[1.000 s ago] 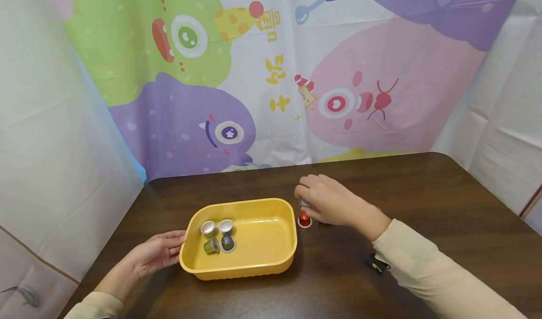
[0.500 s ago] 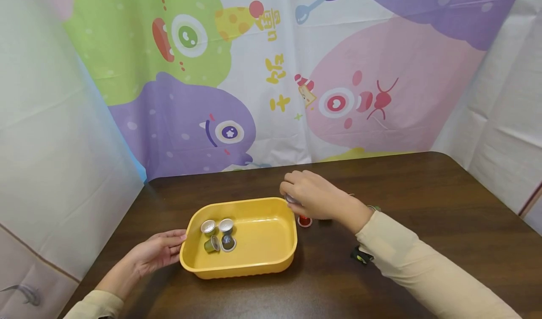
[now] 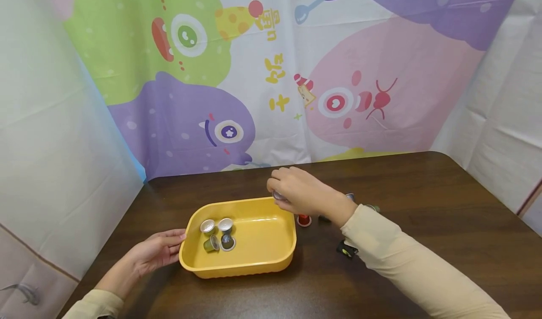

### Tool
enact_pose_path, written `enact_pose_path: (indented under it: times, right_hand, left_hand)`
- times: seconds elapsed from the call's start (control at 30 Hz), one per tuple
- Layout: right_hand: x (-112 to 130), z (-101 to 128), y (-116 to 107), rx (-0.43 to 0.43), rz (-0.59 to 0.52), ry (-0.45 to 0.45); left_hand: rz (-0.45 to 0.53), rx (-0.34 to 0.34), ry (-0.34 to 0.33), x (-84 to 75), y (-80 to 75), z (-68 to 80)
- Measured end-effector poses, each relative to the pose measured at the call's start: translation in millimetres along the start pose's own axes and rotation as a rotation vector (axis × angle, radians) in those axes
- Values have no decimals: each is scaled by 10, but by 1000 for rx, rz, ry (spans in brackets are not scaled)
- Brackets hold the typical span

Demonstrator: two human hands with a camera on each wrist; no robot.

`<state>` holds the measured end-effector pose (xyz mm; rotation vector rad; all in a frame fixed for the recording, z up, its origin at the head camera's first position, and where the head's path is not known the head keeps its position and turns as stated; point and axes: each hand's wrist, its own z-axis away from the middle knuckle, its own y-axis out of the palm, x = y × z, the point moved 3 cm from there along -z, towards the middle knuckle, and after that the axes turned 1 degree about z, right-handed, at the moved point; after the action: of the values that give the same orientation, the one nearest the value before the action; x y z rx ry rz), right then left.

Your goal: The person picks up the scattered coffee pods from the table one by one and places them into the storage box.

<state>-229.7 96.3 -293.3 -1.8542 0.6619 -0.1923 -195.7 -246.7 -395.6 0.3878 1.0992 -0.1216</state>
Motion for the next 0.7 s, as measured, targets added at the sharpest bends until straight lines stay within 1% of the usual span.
enact_pose_path:
  times: [0.27, 0.47, 0.7]
  right_hand:
    - [20, -102, -10, 33, -23, 12]
    - [37, -184, -9, 38, -36, 1]
    - [77, -284, -7, 50, -67, -23]
  left_hand:
    - [-18, -12, -2, -6, 20, 6]
    - [-30, -37, -9, -10, 30, -1]
    - [-32, -36, -3, 7, 44, 7]
